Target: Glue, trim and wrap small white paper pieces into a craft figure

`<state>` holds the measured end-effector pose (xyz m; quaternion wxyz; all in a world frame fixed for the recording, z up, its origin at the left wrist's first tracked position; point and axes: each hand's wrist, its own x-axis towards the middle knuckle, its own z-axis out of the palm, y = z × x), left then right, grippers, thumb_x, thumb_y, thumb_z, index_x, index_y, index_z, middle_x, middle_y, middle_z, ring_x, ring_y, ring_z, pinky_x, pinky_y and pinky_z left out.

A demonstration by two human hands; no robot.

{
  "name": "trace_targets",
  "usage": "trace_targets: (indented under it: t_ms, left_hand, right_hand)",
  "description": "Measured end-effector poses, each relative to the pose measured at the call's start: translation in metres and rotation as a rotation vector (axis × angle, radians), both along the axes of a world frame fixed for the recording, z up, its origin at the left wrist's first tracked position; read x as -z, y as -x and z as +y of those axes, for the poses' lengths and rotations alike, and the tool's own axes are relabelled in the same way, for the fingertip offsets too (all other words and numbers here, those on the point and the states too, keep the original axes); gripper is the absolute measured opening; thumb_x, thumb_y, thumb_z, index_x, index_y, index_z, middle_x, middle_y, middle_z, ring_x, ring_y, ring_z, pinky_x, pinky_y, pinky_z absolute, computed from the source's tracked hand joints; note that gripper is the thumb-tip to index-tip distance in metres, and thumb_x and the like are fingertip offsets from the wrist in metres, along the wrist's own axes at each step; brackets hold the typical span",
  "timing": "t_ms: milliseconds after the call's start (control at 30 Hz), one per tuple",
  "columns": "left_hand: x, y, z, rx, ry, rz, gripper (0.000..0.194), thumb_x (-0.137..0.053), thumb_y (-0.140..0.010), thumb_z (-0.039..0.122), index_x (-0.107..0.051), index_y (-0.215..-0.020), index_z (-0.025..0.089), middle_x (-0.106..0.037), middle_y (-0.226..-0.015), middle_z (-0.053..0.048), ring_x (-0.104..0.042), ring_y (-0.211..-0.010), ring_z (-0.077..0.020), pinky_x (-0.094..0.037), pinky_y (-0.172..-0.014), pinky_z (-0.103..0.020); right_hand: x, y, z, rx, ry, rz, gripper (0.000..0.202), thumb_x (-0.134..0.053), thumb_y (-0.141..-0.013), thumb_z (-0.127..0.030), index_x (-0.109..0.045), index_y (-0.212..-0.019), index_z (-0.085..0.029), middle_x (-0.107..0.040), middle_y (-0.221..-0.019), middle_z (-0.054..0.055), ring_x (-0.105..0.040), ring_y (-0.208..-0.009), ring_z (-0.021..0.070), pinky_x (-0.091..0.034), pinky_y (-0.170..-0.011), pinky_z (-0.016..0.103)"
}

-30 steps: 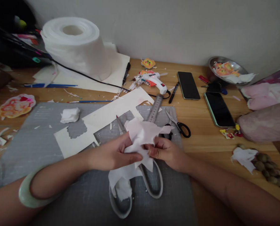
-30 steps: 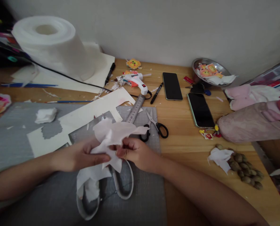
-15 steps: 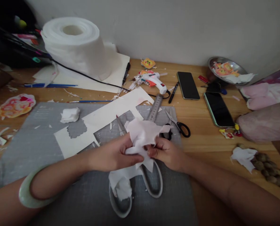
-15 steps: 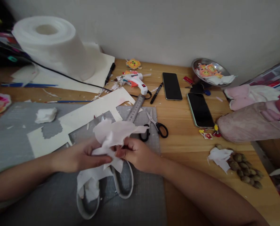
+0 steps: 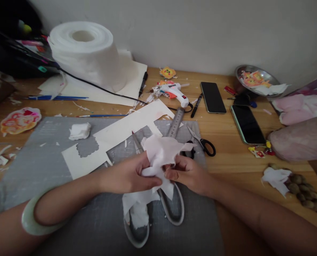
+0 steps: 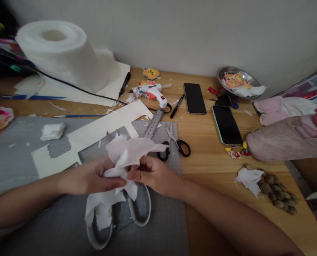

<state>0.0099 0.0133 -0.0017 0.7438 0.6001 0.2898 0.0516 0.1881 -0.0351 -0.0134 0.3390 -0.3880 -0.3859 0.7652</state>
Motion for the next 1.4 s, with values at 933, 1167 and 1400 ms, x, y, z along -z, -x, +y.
trace_targets:
  t_ms: [933,1167,1400]
  left_hand:
    - [-0.0016,0.0007,0.0046,0.138,-0.138,-0.04,0.027,-0.052,-0.077,0.02,-0.047,-0.103,0.017,-0.059,-0.095,-0.005,-0.055,-0.086,-0.0151,-0.043,-0.076,-0.024]
    - [0.0,0.0029,0.0027,0.105,-0.224,0.072,0.036,-0.057,-0.074,0.023,-0.042,-0.106,0.017,-0.059,-0.099,-0.004,-0.055,-0.089,-0.0165,-0.043,-0.076,-0.023]
    - [-0.0007,0.0032,0.0032,0.17,-0.241,0.063,0.034,-0.052,-0.078,0.027,-0.043,-0.109,0.018,-0.059,-0.1,-0.004,-0.055,-0.091,-0.0156,-0.042,-0.079,-0.023]
  right_hand:
    - [0.0081,-0.0024,0.0006,0.034,0.119,0.141,0.033,-0.064,-0.068,-0.044,-0.053,-0.069,-0.014,-0.052,-0.064,-0.002,-0.048,-0.055,0.0067,-0.035,-0.051,0.02]
    - [-0.0006,0.001,0.0024,0.029,0.093,0.023,0.036,-0.07,-0.06,-0.043,-0.052,-0.074,-0.014,-0.051,-0.065,-0.004,-0.045,-0.055,0.0055,-0.035,-0.051,0.019]
    - [0.0067,-0.0009,0.0009,0.086,0.147,0.095,0.034,-0.065,-0.067,-0.045,-0.051,-0.066,-0.014,-0.052,-0.063,-0.002,-0.048,-0.053,0.0064,-0.036,-0.049,0.02]
